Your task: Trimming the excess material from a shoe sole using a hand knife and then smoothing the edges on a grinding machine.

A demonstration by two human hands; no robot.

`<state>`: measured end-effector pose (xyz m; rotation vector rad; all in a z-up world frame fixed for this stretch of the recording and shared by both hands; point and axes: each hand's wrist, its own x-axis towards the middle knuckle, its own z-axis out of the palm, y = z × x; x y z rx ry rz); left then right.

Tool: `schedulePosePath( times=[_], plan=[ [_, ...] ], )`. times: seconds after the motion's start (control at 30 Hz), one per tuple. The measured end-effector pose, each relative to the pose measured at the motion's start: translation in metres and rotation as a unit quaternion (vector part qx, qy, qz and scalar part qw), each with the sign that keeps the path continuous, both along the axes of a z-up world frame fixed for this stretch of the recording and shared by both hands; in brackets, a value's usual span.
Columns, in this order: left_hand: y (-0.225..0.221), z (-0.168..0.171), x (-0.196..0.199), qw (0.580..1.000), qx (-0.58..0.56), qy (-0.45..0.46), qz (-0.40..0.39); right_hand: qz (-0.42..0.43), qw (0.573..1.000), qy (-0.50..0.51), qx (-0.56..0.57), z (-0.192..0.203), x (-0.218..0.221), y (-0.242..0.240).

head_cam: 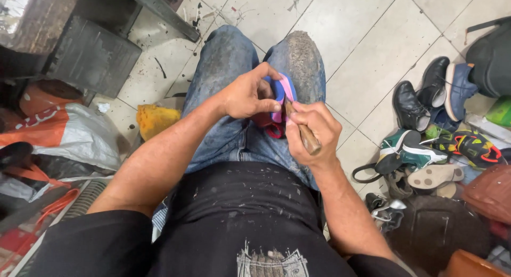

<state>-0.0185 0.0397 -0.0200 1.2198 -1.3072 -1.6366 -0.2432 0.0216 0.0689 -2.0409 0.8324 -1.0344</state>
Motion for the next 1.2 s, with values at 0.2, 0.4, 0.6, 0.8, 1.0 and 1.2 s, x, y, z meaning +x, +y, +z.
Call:
schedulePosePath(
  times=[0.2,0.4,0.6,0.8,1.0,1.2],
  plan=[
    [0.011,0.012,0.000,1.000,-0.011,-0.008,0.000,0.007,1.000,-0.015,0.002,-0.004,-0.005,0.018],
    [0.016,0.008,0.010,1.000,0.020,-0.011,0.014,0.022,0.999,0.026,0.005,-0.037,-0.028,0.053],
    [0.009,0.033,0.010,0.997,0.016,-0.064,0.050,-0.002,0.991,-0.130,-0.019,0.058,-0.029,0.026],
    [0.010,0.065,0.001,0.989,0.080,-0.005,0.125,-0.016,0.977,-0.208,-0.031,0.044,-0.054,-0.017],
    [0.002,0.008,-0.029,0.985,0.104,-0.037,0.134,-0.008,0.991,-0.132,-0.009,-0.013,0.007,-0.002],
    [0.011,0.009,-0.010,0.991,0.099,-0.063,0.066,-0.027,0.995,-0.090,0.024,-0.020,0.012,-0.005]
  ],
)
